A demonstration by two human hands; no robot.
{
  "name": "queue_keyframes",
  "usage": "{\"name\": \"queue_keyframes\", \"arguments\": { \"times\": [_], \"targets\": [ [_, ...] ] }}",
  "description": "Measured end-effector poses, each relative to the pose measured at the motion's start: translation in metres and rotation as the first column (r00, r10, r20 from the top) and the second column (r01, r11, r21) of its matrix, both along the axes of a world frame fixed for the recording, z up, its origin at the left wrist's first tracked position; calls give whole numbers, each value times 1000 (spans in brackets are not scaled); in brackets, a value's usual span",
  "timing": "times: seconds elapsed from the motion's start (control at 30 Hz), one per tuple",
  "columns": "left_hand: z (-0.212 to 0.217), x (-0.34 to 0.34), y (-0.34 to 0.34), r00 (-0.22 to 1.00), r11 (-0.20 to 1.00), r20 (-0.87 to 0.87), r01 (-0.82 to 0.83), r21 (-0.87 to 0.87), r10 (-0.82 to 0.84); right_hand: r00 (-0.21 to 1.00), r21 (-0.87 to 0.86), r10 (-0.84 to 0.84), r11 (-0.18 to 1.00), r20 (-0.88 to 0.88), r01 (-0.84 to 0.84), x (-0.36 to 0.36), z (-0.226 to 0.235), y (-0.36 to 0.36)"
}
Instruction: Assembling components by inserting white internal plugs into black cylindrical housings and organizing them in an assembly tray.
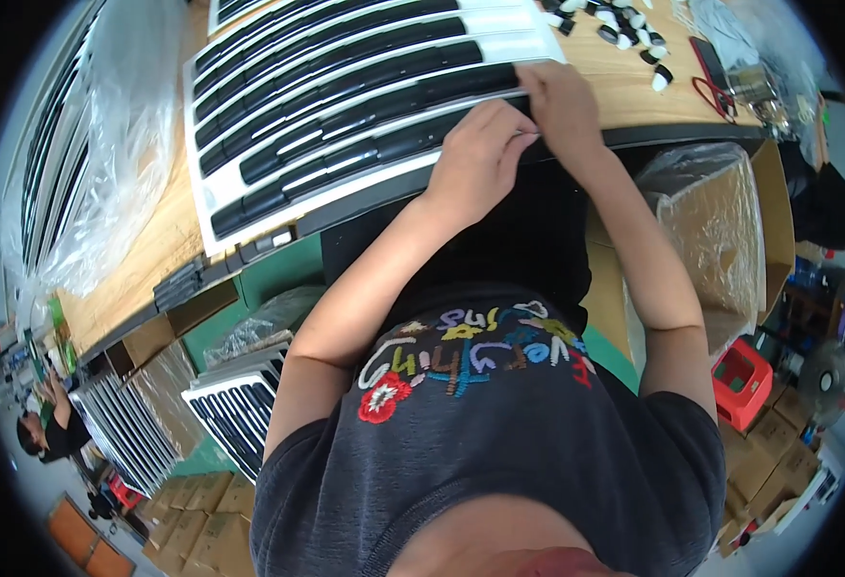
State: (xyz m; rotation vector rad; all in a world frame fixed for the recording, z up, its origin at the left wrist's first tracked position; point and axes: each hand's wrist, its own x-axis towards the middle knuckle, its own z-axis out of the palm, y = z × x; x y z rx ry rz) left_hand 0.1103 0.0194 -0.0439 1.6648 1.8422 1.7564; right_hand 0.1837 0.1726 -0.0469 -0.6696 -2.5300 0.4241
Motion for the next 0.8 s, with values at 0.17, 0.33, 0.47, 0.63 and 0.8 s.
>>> {"name": "queue_keyframes", "arguments": {
  "times": [0.17,0.33,0.47,0.63,0.8],
  "targets": [
    [0,1,0,1000,999,24,20,-46,-19,997,-38,-43,998,-60,41,1,1,26],
    [3,4,1,1000,997,20,21,-75,-20,979,-99,-168,983,-120,156,-1,-4,109],
    [6,4,2,1000,995,1,11,-96,-11,997,106,30,994,-69,-23,-9,-18,131],
    [13,-41,13,971,984,-160,-178,12,178,998,178,-25,983,-63,36,-1,-15,114],
    [27,-96,36,664,861,-747,-388,-327,15,963,-376,-157,924,-221,64,18,0,86]
  ]
}}
